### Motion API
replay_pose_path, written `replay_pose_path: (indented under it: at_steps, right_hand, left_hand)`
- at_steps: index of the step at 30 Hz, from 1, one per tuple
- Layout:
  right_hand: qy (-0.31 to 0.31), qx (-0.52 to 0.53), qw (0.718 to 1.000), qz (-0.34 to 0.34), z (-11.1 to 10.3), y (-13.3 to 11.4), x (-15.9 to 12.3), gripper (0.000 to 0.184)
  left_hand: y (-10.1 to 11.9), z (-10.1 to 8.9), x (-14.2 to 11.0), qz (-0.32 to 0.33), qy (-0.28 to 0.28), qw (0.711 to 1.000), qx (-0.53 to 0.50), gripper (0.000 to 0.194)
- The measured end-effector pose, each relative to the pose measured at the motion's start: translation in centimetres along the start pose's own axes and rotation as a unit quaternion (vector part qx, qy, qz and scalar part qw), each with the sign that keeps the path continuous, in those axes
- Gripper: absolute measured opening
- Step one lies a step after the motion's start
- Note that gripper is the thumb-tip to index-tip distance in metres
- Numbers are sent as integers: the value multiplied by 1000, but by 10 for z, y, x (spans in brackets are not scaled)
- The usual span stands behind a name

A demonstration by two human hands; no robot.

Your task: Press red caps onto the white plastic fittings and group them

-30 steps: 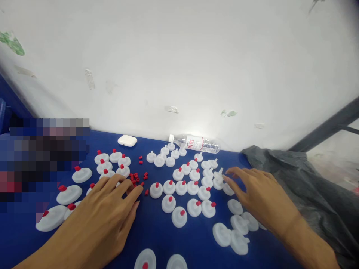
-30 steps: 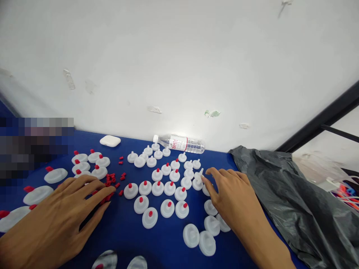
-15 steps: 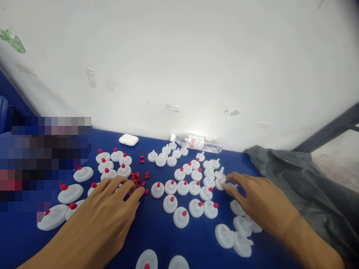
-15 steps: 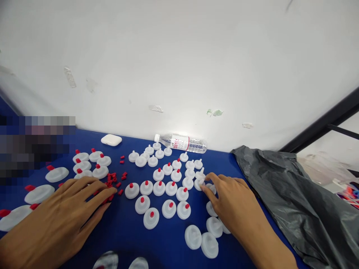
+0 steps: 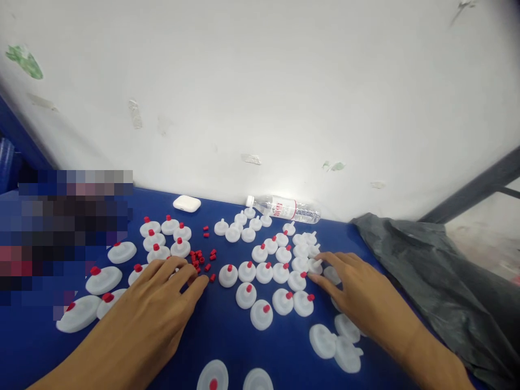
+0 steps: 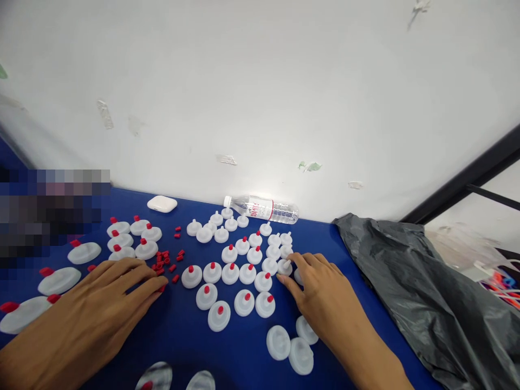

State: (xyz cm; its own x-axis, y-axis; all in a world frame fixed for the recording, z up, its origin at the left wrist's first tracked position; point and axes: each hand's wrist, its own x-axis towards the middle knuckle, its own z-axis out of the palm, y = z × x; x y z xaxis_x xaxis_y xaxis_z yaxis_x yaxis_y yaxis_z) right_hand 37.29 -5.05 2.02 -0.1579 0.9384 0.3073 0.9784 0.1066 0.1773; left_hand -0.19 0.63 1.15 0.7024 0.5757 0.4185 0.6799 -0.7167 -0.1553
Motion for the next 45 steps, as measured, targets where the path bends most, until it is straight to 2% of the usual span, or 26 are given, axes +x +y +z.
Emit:
replay_pose_path:
  at_steps: [4,9,12,15,19,23,27,30,34,37,40,45]
  right_hand:
    - [4,32,999,-6,-3,1,2,21]
    - [23,72,997,16,-12,2,5,25]
    - [44,95,994,35,-19,-7,6,26]
    - [91,133,986,33,-27,-21,6,27]
    - [132,192,972,-35,-35,-39,4,28]
    - [148,204,963,-99,-38,-54,2,33]
    - [170,211,953,-138,-39,-66,-3,26]
    - [184,213,941,-187,-43,-73,-8,25]
    - [189,192,940,-211,-49,-81,-12,24]
    - [189,206,934,-225,-50,-87,-12,23]
    - [192,220,930,-225,-47,-95,-15,24]
    - [208,238,936,-153,-37,-108,-22,25]
  left_hand:
    - [-2,0,0,24,43,999,20,49]
    - [-2,-4,-2,3,40,999,-32,46]
    - [0,-5,-4,-1,35,999,-42,49]
    - [1,-4,-5,-7,60,995,-75,50]
    - [1,-3,-2,20,103,988,-109,49]
    - [4,-3,-1,47,127,983,-125,46]
    - [8,0,-5,54,126,971,-198,38]
    - [10,2,-5,63,147,965,-209,40]
    - [13,0,-6,95,164,953,-237,38]
    - [17,0,-11,112,146,946,-267,35]
    - [23,3,-19,120,143,944,-272,35]
    - [26,14,-27,122,131,944,-278,39]
